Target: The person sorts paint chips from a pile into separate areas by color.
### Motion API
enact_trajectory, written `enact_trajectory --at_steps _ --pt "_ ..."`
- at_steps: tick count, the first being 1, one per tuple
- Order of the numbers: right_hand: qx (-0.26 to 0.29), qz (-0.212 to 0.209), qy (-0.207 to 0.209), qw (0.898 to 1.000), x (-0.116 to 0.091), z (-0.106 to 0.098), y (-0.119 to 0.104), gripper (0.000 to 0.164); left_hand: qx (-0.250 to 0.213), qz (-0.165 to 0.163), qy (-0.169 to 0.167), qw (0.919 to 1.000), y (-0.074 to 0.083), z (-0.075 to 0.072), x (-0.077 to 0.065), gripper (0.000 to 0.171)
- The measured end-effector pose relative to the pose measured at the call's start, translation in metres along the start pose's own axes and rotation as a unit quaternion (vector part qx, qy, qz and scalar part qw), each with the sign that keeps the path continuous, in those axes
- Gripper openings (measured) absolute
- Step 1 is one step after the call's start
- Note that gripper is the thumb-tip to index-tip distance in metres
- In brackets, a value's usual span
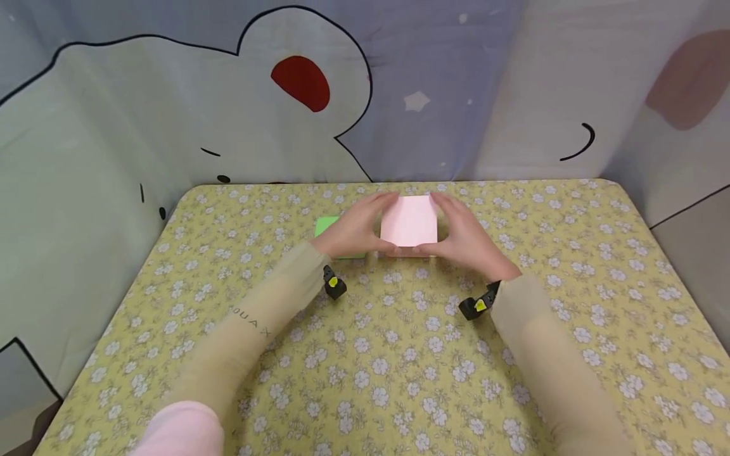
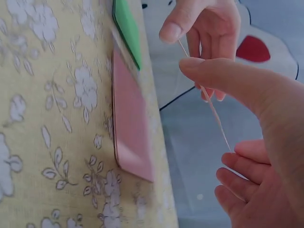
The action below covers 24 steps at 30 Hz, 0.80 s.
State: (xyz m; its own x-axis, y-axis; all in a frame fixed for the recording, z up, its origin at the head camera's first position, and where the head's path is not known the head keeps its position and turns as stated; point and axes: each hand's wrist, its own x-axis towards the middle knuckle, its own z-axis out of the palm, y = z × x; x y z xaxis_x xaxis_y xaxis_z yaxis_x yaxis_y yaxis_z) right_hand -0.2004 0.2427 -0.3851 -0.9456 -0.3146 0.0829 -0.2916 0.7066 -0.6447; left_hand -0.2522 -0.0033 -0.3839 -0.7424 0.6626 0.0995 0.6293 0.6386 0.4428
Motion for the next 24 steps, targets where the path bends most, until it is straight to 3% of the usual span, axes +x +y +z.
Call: enact_trajectory --at_steps 8,14,24 --pt "0.037 0.035 -0.014 0.999 0.010 0.012 0.024 0.108 -0.008 -0.030 -0.033 0.9990 -0.007 0.022 0.016 0.106" --pt "0.018 0.035 -0.022 0.999 0.009 0.024 0.034 0.108 -0.033 -0.039 -0.057 0.9971 -0.010 0.035 0.015 0.107" --pt "-0.002 0.037 -0.028 0.999 0.011 0.031 0.036 0.106 -0.036 -0.055 -0.072 0.9953 -0.015 0.040 0.014 0.103"
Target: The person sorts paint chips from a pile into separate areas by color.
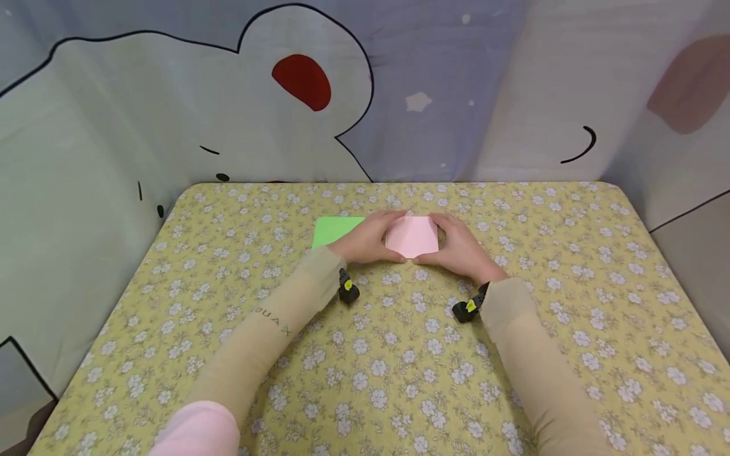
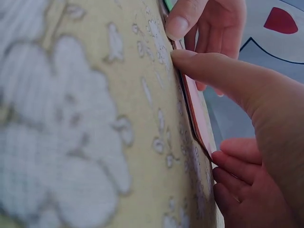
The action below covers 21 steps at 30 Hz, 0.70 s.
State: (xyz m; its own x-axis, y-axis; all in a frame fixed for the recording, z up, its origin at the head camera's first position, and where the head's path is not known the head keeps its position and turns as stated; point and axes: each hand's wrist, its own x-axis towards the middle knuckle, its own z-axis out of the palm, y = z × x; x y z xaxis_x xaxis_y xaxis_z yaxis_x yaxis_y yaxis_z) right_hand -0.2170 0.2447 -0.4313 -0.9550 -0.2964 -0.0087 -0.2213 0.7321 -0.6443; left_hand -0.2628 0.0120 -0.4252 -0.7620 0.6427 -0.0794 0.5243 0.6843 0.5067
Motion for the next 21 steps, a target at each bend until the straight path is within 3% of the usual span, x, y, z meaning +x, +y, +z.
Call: enact_trajectory --at_steps 11,16,21 --pt "-0.006 0.001 0.009 1.000 0.001 0.002 0.003 0.108 -0.011 -0.003 0.013 0.9998 0.001 -0.003 -0.008 0.103" --pt "-0.004 0.017 0.006 1.000 -0.002 -0.001 -0.001 0.111 -0.018 -0.001 0.036 0.9992 0.002 -0.019 -0.024 0.103" --pt "-0.011 0.022 0.008 1.000 -0.011 -0.012 -0.006 0.109 -0.005 0.001 0.089 0.9960 -0.003 -0.038 -0.047 0.101"
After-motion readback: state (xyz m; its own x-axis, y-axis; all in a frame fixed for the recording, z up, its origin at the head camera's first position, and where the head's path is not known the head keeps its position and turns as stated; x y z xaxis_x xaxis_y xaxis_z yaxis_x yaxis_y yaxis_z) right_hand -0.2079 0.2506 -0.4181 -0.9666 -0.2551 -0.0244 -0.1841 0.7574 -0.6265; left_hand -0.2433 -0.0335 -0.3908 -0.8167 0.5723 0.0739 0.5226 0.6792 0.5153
